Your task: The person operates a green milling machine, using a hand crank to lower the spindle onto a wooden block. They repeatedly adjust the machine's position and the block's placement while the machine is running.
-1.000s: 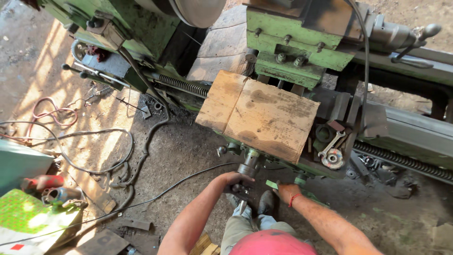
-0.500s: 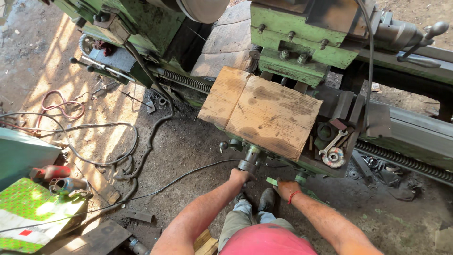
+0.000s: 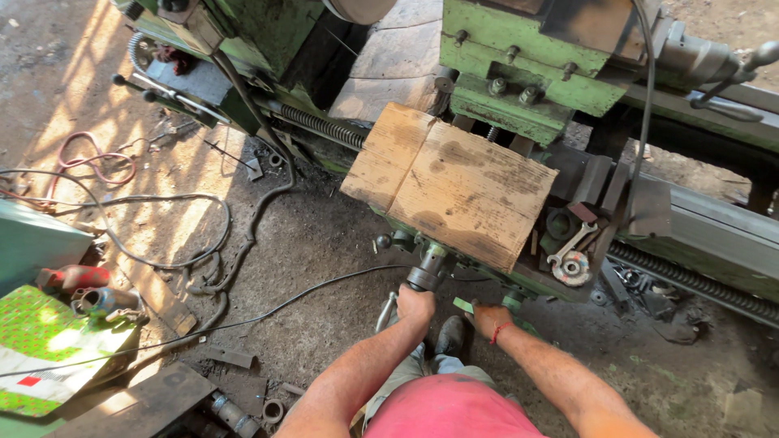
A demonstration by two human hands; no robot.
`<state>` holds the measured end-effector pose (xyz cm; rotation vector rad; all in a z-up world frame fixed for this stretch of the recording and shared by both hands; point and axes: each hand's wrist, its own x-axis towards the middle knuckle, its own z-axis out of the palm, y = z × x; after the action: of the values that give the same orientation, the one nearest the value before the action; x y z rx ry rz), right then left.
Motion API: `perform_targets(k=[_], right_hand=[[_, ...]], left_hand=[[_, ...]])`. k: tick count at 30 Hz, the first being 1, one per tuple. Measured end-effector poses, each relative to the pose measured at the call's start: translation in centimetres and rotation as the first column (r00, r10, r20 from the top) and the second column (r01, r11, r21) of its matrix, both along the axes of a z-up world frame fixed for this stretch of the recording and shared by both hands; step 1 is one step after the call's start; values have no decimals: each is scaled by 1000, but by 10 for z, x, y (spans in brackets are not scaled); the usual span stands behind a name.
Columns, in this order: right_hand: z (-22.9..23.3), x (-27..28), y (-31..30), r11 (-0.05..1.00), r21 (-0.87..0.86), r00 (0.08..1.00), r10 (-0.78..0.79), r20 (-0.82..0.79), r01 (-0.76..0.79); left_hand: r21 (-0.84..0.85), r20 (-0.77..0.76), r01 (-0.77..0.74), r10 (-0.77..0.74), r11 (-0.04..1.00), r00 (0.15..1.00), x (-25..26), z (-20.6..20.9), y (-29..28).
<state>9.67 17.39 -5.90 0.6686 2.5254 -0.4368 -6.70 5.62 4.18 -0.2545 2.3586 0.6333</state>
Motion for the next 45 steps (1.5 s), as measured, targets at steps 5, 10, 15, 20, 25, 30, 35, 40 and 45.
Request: perform_targets(k=[5,10,15,20,25,30,35,40,45], right_hand=[[-4,0,0,1000,3,998,-16,-68,16],[-14,-1,0,999,35,994,-34,-105,37],[-40,2,-5,997,81,999,-11,-51,15],[-51,15,-5,993,112,978,-13,-209,37],[-53,11,3,997,72,998,-1,-66,5],[-33,4,13,996,-85,974,-2,226,21],[-5,-17,9,996,-40,970,88,228,-81],[6,-21,1,987,-80,961,156,226,-141],[7,-25,-3,978,-73,949,209,237,-197]], left_hand=[[28,-7,22,-22,999,1000,1,-20,-5],[341,120,140,-191,930,974,-21,-59,-26],[265,-130,677,-670,687,731,-55,-68,-61],[155,24,628,-638,763,769,-52,-43,-54],[158,-106,613,-604,774,790,-42,-35,-55],[276,-62,437,-438,856,897,-30,-41,-55],[226,-35,362,-364,904,931,-20,-35,-47],[318,-15,230,-237,920,971,-9,-35,-46],[371,-30,179,-181,911,983,-3,-45,-43]])
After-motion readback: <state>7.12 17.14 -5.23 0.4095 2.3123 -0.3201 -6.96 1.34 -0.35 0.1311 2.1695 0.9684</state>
